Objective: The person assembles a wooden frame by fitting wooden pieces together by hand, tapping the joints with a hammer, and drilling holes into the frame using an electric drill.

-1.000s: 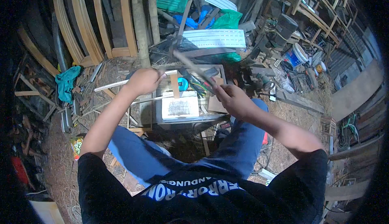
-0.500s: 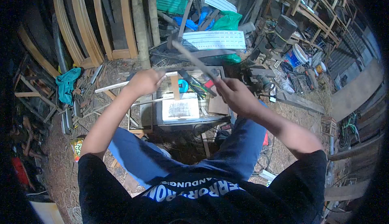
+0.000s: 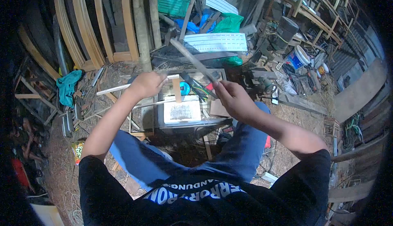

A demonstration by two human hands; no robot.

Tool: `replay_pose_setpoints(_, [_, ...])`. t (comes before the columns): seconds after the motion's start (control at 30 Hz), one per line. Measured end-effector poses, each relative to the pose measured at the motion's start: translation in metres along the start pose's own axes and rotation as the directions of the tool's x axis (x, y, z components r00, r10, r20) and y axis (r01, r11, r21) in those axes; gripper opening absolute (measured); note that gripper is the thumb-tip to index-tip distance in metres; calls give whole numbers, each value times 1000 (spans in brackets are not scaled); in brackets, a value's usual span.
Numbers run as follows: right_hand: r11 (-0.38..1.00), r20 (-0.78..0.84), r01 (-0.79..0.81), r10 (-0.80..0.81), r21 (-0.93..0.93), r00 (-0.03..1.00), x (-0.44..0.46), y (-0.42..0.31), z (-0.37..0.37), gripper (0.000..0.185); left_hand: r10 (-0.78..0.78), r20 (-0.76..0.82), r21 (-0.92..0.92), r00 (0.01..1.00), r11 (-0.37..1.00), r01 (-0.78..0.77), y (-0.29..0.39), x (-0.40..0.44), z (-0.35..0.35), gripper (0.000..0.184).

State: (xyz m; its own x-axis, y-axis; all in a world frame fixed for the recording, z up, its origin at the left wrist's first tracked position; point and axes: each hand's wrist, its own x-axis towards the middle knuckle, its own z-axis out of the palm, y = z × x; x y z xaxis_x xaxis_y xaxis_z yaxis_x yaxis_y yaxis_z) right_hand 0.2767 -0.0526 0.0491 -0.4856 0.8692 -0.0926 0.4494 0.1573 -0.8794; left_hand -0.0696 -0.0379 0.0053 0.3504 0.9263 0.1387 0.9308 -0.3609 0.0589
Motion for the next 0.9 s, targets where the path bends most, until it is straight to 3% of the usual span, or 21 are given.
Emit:
replay_pose_setpoints(0.07, [986,29,-90,95,-137,995,4,16,0,55,7,2,4,1000,1000,-7,-1,-2,-1,34])
replay_pose_setpoints(0.1, [943,127,-222,258,-247,958,2,7,-4,57,9,25,-2,1000,1000,-8,-2,-1,0,34])
replay_pose_setpoints(0.17, [965,77,-180,197,-194,977,1,5,-2,58,9,69,-11,998,1000,-9,-6,2,3,34])
replay_pose_setpoints(0.27, [996,5,-69,69,-55,998,-4,-16,2,50,37,-57,-32,998,999,-39,-11,-1,12,35])
replay_pose_setpoints(0.33, [998,-55,53,-51,24,997,-3,-22,2,50,29,-31,-28,999,999,-30,-8,1,9,35])
replay_pose_setpoints(0.37, [997,-45,36,-33,66,998,-1,-15,2,50,26,-17,-24,1000,999,-26,-7,1,7,36])
replay_pose_setpoints(0.47, [934,114,-177,221,-310,969,-3,-8,-1,48,29,47,-31,998,999,-27,-6,1,3,35])
replay_pose_setpoints(0.5, [939,113,-214,252,-269,961,0,-3,0,48,31,40,-31,999,999,-29,-5,0,2,35])
replay_pose_setpoints(0.6, [987,16,-114,116,-111,993,-2,-1,0,50,26,4,-34,1000,999,-26,-6,0,4,35])
replay_pose_setpoints(0.7, [993,-63,84,-89,-78,994,-4,-1,5,51,20,-7,-27,1000,999,-20,-8,1,6,34])
replay_pose_setpoints(0.8, [921,116,-295,332,-257,936,3,1,-3,47,18,34,-14,999,1000,-18,-4,3,4,33])
replay_pose_setpoints(0.9, [990,9,-61,62,-123,998,5,8,-4,51,28,20,1,999,1000,-28,-3,1,0,33])
